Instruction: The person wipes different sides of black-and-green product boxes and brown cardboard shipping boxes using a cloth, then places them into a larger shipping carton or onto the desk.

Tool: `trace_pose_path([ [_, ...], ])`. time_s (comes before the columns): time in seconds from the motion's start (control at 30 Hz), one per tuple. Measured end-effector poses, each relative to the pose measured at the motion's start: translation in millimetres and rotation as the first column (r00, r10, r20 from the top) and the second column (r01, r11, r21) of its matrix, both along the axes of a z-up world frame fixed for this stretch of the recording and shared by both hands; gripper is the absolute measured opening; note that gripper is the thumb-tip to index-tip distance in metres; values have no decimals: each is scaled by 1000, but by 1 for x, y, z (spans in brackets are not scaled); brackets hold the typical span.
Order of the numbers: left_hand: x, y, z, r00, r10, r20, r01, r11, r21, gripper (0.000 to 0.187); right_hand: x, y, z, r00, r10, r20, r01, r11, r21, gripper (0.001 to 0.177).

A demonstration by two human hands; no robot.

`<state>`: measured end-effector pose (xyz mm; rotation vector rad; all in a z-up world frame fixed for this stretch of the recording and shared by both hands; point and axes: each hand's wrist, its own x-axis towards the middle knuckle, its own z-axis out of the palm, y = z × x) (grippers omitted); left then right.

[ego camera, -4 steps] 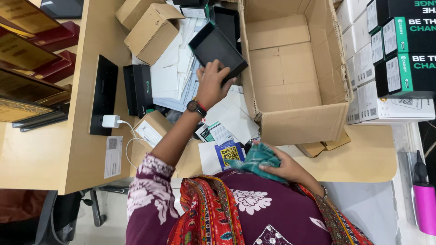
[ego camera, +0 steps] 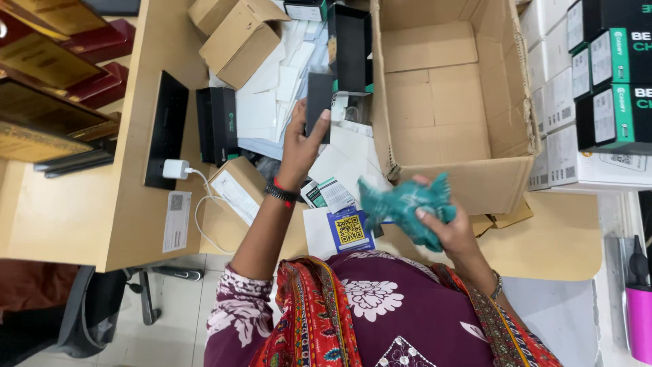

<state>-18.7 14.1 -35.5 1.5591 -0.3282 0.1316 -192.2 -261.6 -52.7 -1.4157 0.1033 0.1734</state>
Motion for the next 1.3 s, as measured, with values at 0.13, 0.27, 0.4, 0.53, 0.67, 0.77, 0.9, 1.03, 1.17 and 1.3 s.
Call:
trace_pose_path([
  [0.13,-54,13,-26,936,-162,-311,-40,831,-554,40,36,25,36,918,-183,352,186,982,24,55],
  [0.27,-99,-19,-54,891,-330,-312,-3,682,-731,38,43,92,54,738,128,663,94,953,-289,59],
  [0.4,-137,-20,-45,859,-400,-320,32,666,-745,42,70,106,56,712,147,686,134,931,-339,49],
  [0.53,-157,5,-26,911,-357,-206,108,689,-716,47,98,95,44,857,-16,516,135,972,-193,55],
  [0.67,-154,7,-23,942,-215,-258,-49,672,-739,46,45,115,33,756,116,644,171,915,-366,58],
  [0.77,-149,-6,-34,940,-207,-273,-34,737,-675,43,17,125,38,649,238,723,89,920,-383,56],
  [0.9,-161,-10,-42,934,-238,-268,73,859,-507,39,27,112,35,683,183,707,61,950,-305,56],
  [1.03,-176,-2,-26,927,-275,-256,135,879,-457,39,53,99,22,755,25,655,169,958,-232,52],
  [1.17,-182,-9,-22,977,-211,-31,190,928,-320,41,70,88,4,937,-139,319,133,990,43,63],
  [1.3,-186,-26,-24,987,-137,-80,76,849,-523,44,65,82,-16,983,-176,-58,186,946,267,66],
])
